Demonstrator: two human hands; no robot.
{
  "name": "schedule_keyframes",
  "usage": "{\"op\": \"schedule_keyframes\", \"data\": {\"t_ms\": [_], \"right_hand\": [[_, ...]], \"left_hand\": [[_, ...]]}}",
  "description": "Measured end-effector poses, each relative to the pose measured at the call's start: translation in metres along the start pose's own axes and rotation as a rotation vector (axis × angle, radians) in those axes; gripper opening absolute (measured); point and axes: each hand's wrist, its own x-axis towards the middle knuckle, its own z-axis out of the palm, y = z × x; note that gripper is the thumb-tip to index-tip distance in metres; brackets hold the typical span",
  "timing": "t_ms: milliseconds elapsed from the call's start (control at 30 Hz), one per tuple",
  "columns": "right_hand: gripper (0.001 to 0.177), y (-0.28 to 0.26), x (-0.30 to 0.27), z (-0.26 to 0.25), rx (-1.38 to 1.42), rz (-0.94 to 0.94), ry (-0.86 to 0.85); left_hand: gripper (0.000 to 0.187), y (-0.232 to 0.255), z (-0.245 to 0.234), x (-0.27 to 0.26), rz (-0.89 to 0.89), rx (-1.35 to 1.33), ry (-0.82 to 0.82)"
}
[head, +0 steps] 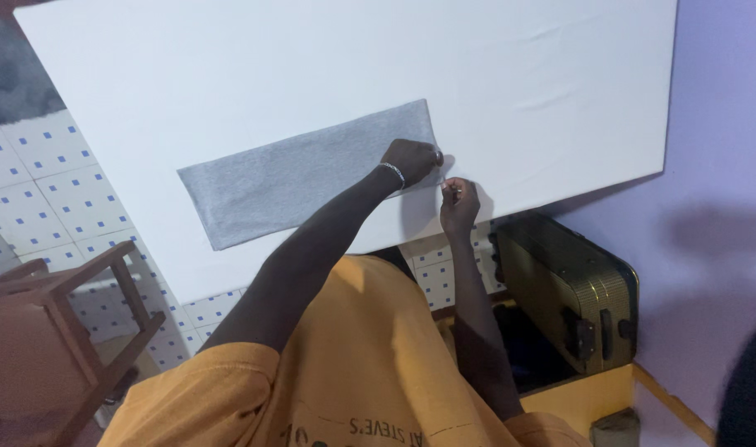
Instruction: The person folds a grey t-shirt on a white surface by smoothing it with their hands, folding the sides and sleeves inward, and then folding the resulting rectangle into a smaller square.
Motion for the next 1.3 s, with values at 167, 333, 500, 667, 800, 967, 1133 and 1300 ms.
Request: {"op": "schedule_keyframes", "data": {"t_ms": [167,333,500,667,800,967,1133,1300], "right_hand": [[0.020,-0.013,-0.003,-0.005,-0.020,-0.009,-0.041],[0.020,-0.014,0.000,-0.001,-0.116,-0.060,-0.048],[0.022,-0.007,-0.001,-0.003,-0.233,0.007,-0.006],[0.017,-0.010,-0.003,-0.018,-0.320,-0.033,0.041],[0.015,-0.022,-0.003,-0.024,-0.239,0.025,0.000],[0.016,-0.040,-0.006,-0.012,-0.135,0.049,-0.052],[0.017,-0.037,-0.002,-0.004,-0.161,0.045,0.001],[0.015,-0.033,-0.001,-0.003,-0.214,0.109,-0.009]], "left_hand": [[0.022,0.005,-0.001,-0.005,-0.013,-0.009,0.047],[0.022,0.003,0.001,-0.006,-0.027,-0.030,0.061],[0.023,0.001,0.001,-0.010,-0.012,-0.067,0.126],[0.037,0.012,-0.005,-0.017,-0.164,-0.066,-0.008],[0.026,0.016,0.011,-0.031,-0.057,-0.006,0.264],[0.012,0.009,0.028,-0.049,0.047,0.060,0.322],[0.035,0.000,0.049,-0.054,0.015,-0.002,0.293],[0.052,-0.002,0.064,-0.068,0.066,0.101,0.244]]}}
